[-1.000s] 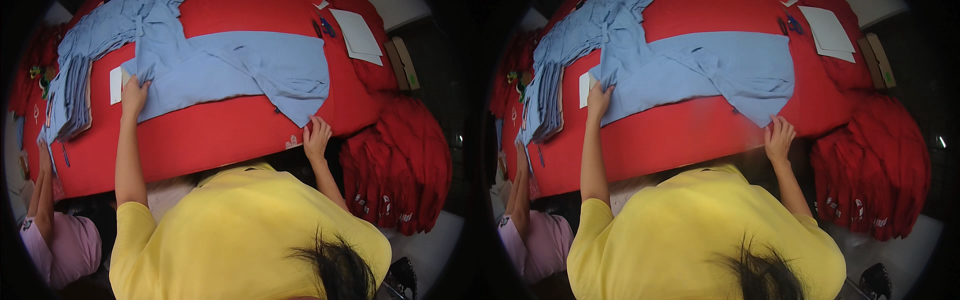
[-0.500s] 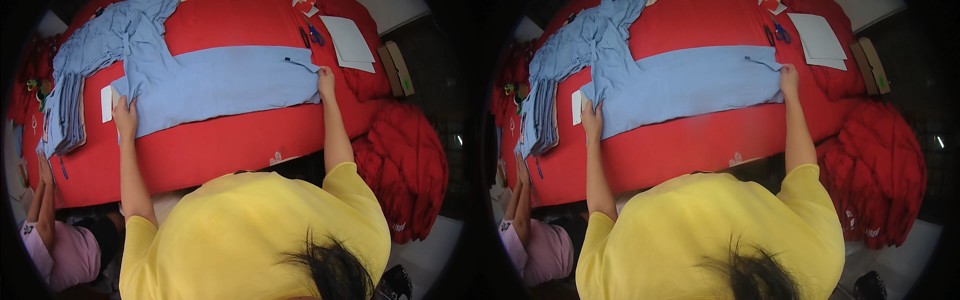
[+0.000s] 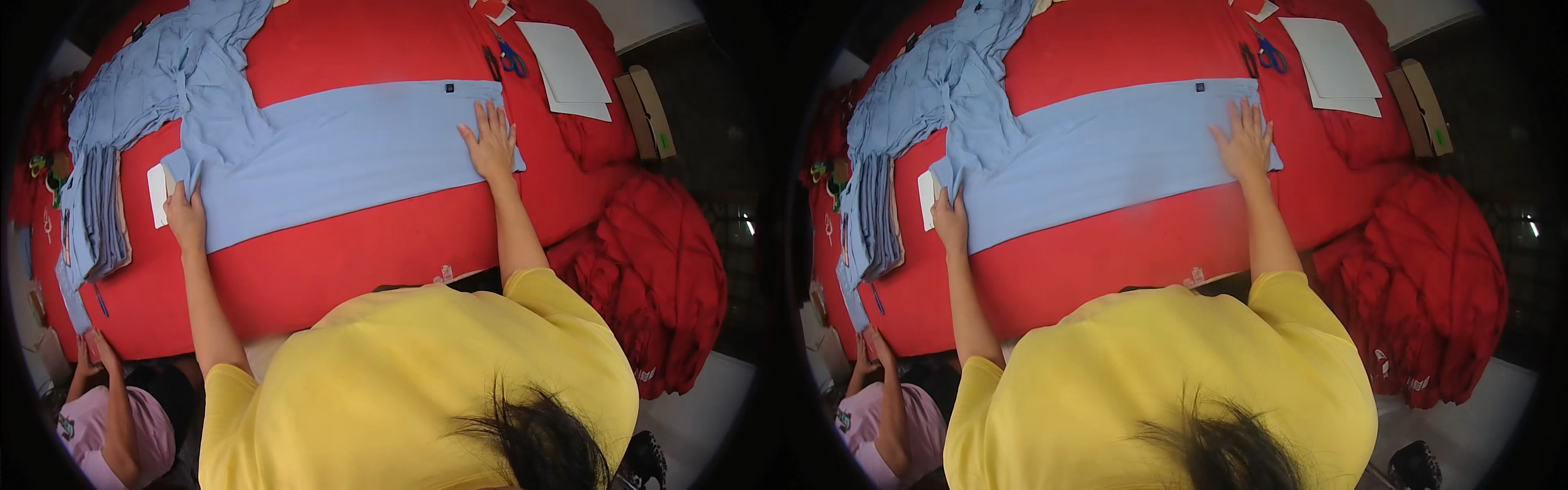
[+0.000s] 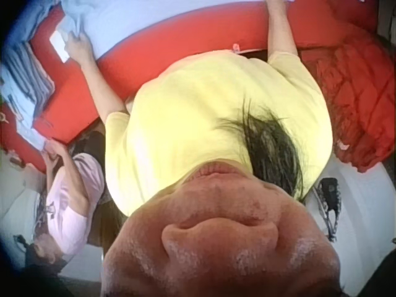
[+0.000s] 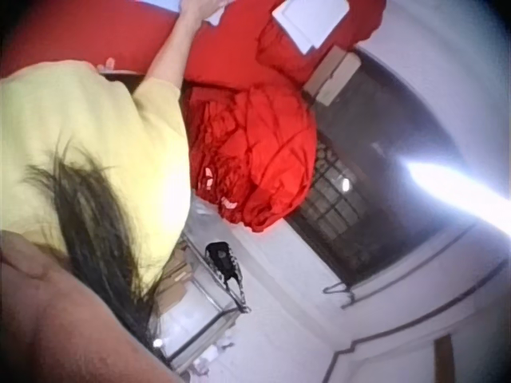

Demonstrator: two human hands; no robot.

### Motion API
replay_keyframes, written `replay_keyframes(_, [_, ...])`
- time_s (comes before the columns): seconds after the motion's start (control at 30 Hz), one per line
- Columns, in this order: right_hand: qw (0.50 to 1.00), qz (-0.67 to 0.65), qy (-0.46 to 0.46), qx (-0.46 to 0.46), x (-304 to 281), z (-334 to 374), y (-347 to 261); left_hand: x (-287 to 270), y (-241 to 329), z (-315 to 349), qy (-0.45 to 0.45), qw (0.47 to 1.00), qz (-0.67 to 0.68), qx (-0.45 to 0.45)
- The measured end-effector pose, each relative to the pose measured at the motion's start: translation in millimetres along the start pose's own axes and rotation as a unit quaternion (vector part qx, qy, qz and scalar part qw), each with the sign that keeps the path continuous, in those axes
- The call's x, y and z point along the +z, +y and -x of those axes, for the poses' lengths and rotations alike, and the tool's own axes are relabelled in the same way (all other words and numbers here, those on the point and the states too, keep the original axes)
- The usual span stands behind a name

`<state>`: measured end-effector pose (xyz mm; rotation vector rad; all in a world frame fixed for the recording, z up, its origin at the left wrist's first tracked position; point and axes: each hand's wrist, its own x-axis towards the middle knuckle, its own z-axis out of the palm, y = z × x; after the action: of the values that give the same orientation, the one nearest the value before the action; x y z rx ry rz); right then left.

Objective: The person folds blue button-down shirts on a red table using a cardboard guide, then attaches tags and places them in a stack.

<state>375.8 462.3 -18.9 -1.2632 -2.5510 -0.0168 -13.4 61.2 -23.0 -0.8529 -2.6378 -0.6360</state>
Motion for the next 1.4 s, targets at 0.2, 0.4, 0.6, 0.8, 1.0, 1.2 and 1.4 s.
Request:
replay_keyframes(0.2, [0.996, -0.075, 0.035, 0.01, 2, -12, 9, 1, 0, -2, -0.003, 0.999, 0.042, -0.023])
replay_keyframes(0.4, [0.974, -0.184, 0.128, 0.037, 3, -47, -8, 4, -6, 0, -0.014, 0.998, 0.047, -0.037])
replay_keyframes(0.6, [0.974, -0.181, 0.128, 0.053, 16, -60, -14, -3, 1, 0, -0.023, 0.998, 0.039, -0.033])
replay_keyframes(0.8, [0.958, -0.243, 0.1, 0.115, 22, -72, 2, 1, 5, 0, 0.008, 0.998, 0.057, -0.023])
replay_keyframes(1.0, [0.91, -0.385, -0.004, 0.15, -46, -17, 53, 4, -2, 0, 0.003, 0.998, 0.05, -0.03])
replay_keyframes(1.2, [0.859, -0.181, -0.404, 0.259, -136, 176, 117, 3, -4, -1, -0.018, 0.998, 0.057, -0.035])
replay_keyframes(1.4, [0.935, 0.037, -0.336, 0.103, -150, 238, 118, 0, -1, 0, -0.008, 0.996, 0.081, -0.032])
